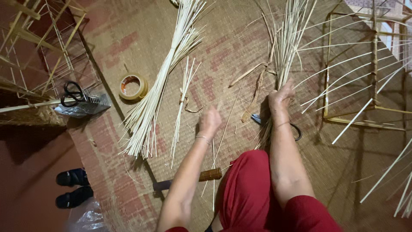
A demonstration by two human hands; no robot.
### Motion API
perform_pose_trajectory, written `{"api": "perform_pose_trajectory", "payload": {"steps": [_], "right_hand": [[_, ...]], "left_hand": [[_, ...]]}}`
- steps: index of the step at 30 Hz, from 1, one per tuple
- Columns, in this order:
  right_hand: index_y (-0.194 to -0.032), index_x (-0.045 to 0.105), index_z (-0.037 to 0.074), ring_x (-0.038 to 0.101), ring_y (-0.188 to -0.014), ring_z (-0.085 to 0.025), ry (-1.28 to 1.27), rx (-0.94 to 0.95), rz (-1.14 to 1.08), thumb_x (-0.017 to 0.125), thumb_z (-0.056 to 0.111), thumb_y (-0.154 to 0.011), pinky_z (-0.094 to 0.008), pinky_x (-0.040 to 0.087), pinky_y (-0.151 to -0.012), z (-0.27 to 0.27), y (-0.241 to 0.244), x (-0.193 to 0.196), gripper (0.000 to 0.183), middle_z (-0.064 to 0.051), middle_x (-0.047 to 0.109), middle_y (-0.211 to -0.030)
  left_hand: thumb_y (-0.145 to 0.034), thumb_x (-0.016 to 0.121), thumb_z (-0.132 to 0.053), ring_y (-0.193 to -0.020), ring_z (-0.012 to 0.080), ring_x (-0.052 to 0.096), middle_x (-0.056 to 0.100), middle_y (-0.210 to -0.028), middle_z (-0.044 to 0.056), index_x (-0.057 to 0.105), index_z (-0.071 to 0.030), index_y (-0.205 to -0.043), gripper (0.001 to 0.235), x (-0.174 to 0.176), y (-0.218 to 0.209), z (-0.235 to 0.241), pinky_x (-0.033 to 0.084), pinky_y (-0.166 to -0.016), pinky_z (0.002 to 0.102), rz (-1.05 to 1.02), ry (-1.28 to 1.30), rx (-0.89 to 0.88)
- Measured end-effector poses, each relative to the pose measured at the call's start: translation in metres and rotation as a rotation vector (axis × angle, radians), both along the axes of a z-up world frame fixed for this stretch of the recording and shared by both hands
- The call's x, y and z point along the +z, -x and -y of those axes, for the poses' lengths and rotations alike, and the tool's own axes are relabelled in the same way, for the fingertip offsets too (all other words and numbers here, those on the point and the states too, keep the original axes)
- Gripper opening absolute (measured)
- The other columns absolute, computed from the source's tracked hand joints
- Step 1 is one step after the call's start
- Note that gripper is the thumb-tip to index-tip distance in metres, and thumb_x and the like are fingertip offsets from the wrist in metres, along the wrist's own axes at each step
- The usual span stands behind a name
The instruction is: The person sits on a mat and uses a knife to split and smooth thin dried plant fibers. They gather the fibers into bundles, align them, and tie them together with thin strips to form a broom head.
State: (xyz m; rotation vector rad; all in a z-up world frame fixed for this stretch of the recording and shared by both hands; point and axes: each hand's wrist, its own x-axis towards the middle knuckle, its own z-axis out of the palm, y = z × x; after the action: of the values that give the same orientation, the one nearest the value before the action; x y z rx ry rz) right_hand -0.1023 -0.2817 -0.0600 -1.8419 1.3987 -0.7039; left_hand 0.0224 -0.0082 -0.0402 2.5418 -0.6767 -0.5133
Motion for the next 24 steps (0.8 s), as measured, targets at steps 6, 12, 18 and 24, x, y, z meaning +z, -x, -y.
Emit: {"api": "perform_pose_trajectory", "payload": {"steps": [6, 12, 18, 24], "right_hand": [[-0.132, 0.052, -0.002, 0.071, -0.099, -0.038, 0.223, 0.093, 0.150, 0.061, -0.002, -0.081, -0.049, 0.055, -0.090, -0.001, 0.008, -0.002, 0.052, -0.022, 0.071, -0.110], [-0.137, 0.047, 0.000, 0.070, -0.095, -0.035, 0.092, 0.175, 0.239, 0.059, 0.000, -0.082, -0.047, 0.054, -0.088, -0.014, 0.011, 0.043, 0.056, -0.018, 0.069, -0.106], [-0.136, 0.049, 0.000, 0.064, -0.081, -0.023, -0.172, 0.322, 0.605, 0.050, -0.007, -0.086, -0.038, 0.056, -0.067, -0.030, -0.011, 0.099, 0.051, -0.008, 0.062, -0.103], [-0.144, 0.053, 0.004, 0.069, -0.105, -0.025, 0.080, 0.395, 0.362, 0.058, -0.003, -0.097, -0.041, 0.064, -0.089, -0.017, -0.017, 0.075, 0.047, -0.016, 0.067, -0.121]], "left_hand": [[-0.105, 0.053, -0.021, -0.056, 0.0174, 0.059, 0.061, -0.074, 0.008, 0.050, -0.005, -0.107, 0.017, 0.019, -0.004, -0.042, 0.051, -0.046, 0.032, -0.576, 0.575, 0.386], [-0.095, 0.066, -0.010, -0.065, 0.0144, 0.069, 0.068, -0.081, 0.006, 0.056, -0.004, -0.106, 0.015, 0.018, -0.024, -0.047, 0.061, -0.057, 0.030, -0.717, 0.898, 0.425], [-0.091, 0.076, -0.002, -0.075, 0.0087, 0.065, 0.068, -0.087, 0.004, 0.068, -0.002, -0.100, 0.012, 0.021, -0.060, -0.052, 0.059, -0.069, 0.025, -0.497, 0.988, 0.291], [-0.093, 0.074, -0.004, -0.063, 0.0061, 0.060, 0.065, -0.077, 0.000, 0.063, -0.005, -0.098, 0.013, 0.082, -0.080, -0.068, 0.052, -0.054, 0.022, -0.364, 0.998, 0.296]]}}
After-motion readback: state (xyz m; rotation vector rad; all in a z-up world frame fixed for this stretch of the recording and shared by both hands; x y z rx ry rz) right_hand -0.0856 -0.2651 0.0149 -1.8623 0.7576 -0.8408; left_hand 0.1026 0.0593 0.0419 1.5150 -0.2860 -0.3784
